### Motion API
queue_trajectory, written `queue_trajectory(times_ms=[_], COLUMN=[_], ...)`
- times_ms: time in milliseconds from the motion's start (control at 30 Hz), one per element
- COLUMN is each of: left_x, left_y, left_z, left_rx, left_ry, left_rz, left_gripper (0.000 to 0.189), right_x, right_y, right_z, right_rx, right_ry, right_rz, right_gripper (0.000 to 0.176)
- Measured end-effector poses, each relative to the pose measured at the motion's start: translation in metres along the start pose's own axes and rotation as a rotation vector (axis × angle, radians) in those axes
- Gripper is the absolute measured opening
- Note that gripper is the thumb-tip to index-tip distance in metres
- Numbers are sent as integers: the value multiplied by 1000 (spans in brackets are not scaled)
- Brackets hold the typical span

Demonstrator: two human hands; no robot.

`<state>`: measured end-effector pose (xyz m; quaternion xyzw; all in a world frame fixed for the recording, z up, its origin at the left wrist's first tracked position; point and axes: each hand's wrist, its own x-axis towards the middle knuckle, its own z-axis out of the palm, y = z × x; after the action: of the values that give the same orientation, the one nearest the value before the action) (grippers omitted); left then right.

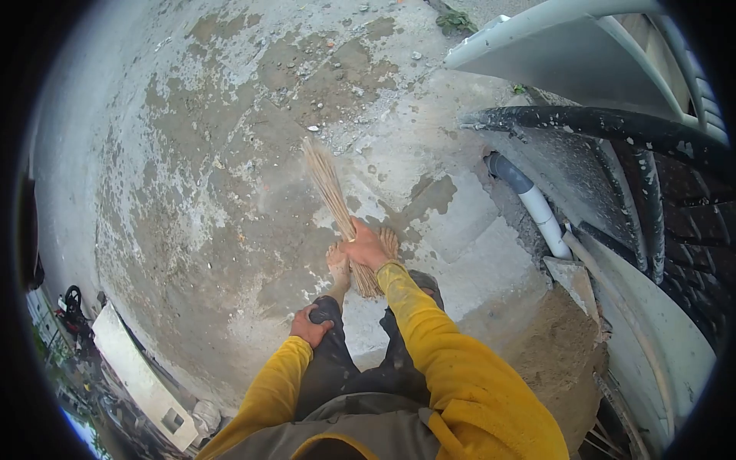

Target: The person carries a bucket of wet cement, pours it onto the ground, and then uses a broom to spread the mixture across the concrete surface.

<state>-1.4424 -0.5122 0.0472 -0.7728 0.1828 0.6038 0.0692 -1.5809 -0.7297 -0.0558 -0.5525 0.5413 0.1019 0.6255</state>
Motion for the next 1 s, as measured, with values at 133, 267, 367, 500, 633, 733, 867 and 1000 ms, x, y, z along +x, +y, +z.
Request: queue_trajectory(times_ms=[133, 267, 367, 500, 633, 733, 867, 1000], left_x=[23, 36, 39, 35, 24, 23, 28, 27], left_y=[37, 57, 92, 135, 138, 131, 155, 159], left_z=[-19, -22, -17, 0, 13, 24, 17, 25], left_rx=[-28, -113, -111, -18, -45, -60, -40, -7], left_ry=[23, 80, 119, 2, -57, -70, -127, -170], left_rz=[-26, -72, -149, -336, -385, -304, -388, -433], left_gripper=[72, 72, 66, 66, 71, 73, 75, 77], right_x=[34, 162, 234, 189, 136, 165, 275, 249], right_y=[-24, 26, 21, -20, -58, -76, -49, -50], right_z=[-113, -198, -213, -163, -190, -246, -301, -267], right_rx=[248, 373, 425, -353, -217, -143, -128, -375], right_ry=[522, 896, 719, 134, 32, 445, 693, 141], right_rz=[186, 334, 356, 291, 158, 195, 262, 332], right_gripper=[73, 74, 76, 85, 95, 88, 84, 86])
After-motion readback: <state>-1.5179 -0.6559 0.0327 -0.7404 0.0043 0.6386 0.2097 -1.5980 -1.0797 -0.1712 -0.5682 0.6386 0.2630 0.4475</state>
